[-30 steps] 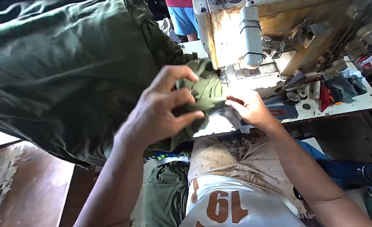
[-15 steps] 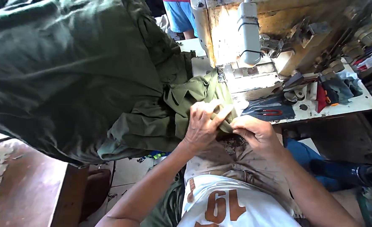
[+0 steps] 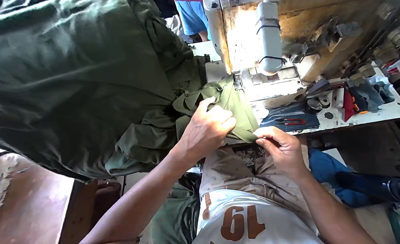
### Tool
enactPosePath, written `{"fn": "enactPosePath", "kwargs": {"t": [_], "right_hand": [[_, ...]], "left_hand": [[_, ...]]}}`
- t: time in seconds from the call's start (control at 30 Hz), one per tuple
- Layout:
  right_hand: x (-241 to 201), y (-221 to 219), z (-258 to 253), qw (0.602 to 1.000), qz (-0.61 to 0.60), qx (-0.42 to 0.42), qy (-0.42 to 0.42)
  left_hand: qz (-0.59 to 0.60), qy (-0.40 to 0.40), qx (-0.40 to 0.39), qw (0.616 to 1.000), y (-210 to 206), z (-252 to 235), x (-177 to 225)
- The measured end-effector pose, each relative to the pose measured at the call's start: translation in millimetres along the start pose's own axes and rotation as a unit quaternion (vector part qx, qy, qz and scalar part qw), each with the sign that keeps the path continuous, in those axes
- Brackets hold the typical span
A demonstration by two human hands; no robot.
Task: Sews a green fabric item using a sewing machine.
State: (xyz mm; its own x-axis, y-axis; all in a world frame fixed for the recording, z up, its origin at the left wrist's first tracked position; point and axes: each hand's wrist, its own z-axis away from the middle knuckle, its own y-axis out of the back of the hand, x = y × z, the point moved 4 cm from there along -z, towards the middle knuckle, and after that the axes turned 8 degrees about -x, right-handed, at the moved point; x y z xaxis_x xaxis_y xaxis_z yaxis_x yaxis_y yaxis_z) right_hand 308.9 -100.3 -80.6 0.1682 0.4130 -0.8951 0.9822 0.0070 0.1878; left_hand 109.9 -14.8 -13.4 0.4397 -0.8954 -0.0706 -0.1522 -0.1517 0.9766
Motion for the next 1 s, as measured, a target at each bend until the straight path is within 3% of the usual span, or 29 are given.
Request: {"fn": "enactPosePath", "kwargs": {"t": [0.23, 0.43, 0.5, 0.63, 0.7, 0.8, 0.9, 1.0], "right_hand": [[18, -4, -32, 0.998, -0.037, 0.023, -0.049], [24, -8, -62, 0.999, -0.033, 0.012, -0.009], [24, -9, -68, 0.999, -0.030, 0.012, 0.000], [26, -9, -75, 1.000, -0.022, 0.014, 0.008], [26, -7, -77, 1.000, 0.010, 0.002, 0.023], [14, -2, -76, 0.992, 0.096, -0.082, 0.031], [-3, -1, -64, 0.981, 0.101, -0.154, 0.063], [-6, 1, -50, 0.980, 0.068, -0.154, 0.106]], "left_hand": [[-0.033, 0.021, 0.024, 0.999, 0, -12, -29], [-0.042, 0.004, 0.044, 0.998, -4, -24, -60], [-0.017, 0.001, 0.013, 1.000, -2, -24, -68], [0.007, 0.089, -0.109, 0.990, 24, -14, -80], [0.020, 0.078, -0.078, 0.994, 46, -9, -68], [0.074, -0.004, -0.008, 0.997, 58, -3, -27], [0.154, -0.060, 0.040, 0.985, 28, 0, 0], [0.133, -0.029, 0.103, 0.985, -6, 1, 6]]}}
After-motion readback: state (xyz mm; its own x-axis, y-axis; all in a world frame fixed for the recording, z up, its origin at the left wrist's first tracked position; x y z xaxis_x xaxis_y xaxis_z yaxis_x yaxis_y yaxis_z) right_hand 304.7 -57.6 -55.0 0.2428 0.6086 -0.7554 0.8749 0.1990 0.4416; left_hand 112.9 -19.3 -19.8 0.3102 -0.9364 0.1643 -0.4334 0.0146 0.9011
